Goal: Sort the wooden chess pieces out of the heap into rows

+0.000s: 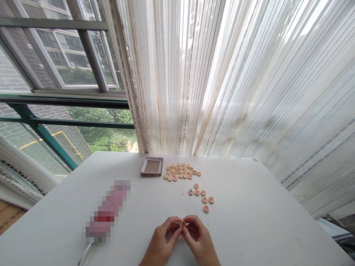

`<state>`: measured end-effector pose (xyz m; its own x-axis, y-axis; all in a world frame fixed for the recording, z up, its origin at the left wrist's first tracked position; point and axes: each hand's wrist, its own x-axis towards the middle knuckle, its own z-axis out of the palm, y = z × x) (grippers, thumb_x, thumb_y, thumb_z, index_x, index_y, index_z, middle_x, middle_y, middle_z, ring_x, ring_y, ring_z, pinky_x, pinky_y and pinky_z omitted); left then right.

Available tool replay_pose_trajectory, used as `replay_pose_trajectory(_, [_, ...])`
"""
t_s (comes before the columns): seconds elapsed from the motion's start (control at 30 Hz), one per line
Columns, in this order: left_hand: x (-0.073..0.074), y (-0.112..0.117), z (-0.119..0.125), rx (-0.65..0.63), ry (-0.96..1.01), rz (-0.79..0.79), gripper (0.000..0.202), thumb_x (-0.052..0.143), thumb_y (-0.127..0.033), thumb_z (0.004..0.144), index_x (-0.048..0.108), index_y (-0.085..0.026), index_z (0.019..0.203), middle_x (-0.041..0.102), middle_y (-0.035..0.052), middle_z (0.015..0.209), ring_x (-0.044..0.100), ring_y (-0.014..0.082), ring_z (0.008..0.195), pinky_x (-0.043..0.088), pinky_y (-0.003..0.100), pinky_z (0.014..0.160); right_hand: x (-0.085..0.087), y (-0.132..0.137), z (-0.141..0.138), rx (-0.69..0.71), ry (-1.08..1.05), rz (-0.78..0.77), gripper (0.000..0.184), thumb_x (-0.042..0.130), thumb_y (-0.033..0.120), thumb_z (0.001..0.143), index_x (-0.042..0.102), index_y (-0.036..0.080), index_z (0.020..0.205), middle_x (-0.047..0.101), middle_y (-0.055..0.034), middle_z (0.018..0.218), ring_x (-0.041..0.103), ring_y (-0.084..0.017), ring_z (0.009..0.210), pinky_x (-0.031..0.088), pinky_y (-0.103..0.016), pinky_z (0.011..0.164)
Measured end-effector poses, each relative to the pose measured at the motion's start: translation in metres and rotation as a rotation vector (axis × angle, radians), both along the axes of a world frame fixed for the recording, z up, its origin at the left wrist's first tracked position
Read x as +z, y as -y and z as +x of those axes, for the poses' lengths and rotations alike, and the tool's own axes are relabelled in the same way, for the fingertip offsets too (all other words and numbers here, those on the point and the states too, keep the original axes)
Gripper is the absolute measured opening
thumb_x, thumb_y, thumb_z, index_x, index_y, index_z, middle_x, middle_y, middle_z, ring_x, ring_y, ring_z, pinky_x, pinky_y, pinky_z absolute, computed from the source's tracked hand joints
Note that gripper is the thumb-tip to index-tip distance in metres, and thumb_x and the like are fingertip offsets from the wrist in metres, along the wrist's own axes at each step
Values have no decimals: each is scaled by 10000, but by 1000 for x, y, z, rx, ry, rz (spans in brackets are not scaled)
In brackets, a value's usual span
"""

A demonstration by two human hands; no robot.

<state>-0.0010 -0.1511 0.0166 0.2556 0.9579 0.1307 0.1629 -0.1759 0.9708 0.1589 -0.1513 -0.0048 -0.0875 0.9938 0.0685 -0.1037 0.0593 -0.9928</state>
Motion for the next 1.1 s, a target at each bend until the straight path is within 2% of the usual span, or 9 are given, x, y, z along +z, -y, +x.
replay_pose_trajectory(0.27, [6, 2, -1, -23, 4, -4, 229, 563, -336, 942, 684, -235, 1109, 736, 68, 1069, 687, 223, 965, 546, 290, 894, 3, 6, 1, -28, 76, 28, 220, 665, 402, 876, 600, 206, 951, 696, -54, 855, 707, -229, 798, 576, -345, 751])
replay_pose_trajectory(0.47, [12, 3, 0, -12, -76, 7, 229, 585, -360, 918, 702, -225, 1061, 745, 74, 1003, 686, 221, 897, 548, 282, 834, 5, 8, 1, -48, 86, -3, 230, 689, 418, 858, 595, 209, 876, 702, -46, 784, 695, -227, 749, 552, -326, 686])
replay_pose_trajectory(0.6, [12, 3, 0, -15, -109, 8, 203, 617, -349, 893, 698, -218, 1025, 746, 71, 950, 681, 211, 836, 547, 279, 788, 7, 9, 0, -50, 38, -2, 241, 688, 431, 857, 610, 203, 848, 704, -58, 799, 691, -229, 754, 551, -334, 695])
replay_pose_trajectory(0.77, [11, 2, 1, -12, -91, 5, 204, 627, -349, 885, 699, -216, 1021, 748, 76, 969, 692, 222, 852, 555, 291, 801, 15, 9, -1, -60, 49, 3, 259, 648, 451, 882, 629, 195, 845, 698, -53, 778, 677, -218, 721, 555, -327, 684])
replay_pose_trajectory(0.9, [9, 0, 1, 17, -77, 3, 220, 607, -365, 904, 684, -221, 1052, 746, 74, 997, 699, 218, 856, 558, 290, 809, 18, 9, 0, -55, 31, -2, 251, 620, 445, 902, 647, 195, 908, 710, -79, 865, 683, -235, 804, 567, -357, 761])
replay_pose_trajectory(1.1, [6, -1, 1, 32, -53, 0, 236, 578, -391, 919, 674, -222, 1053, 740, 76, 1004, 697, 230, 893, 557, 308, 845, 15, 8, -1, -74, 10, 14, 270, 603, 454, 908, 667, 200, 976, 710, -100, 937, 685, -255, 867, 572, -402, 824])
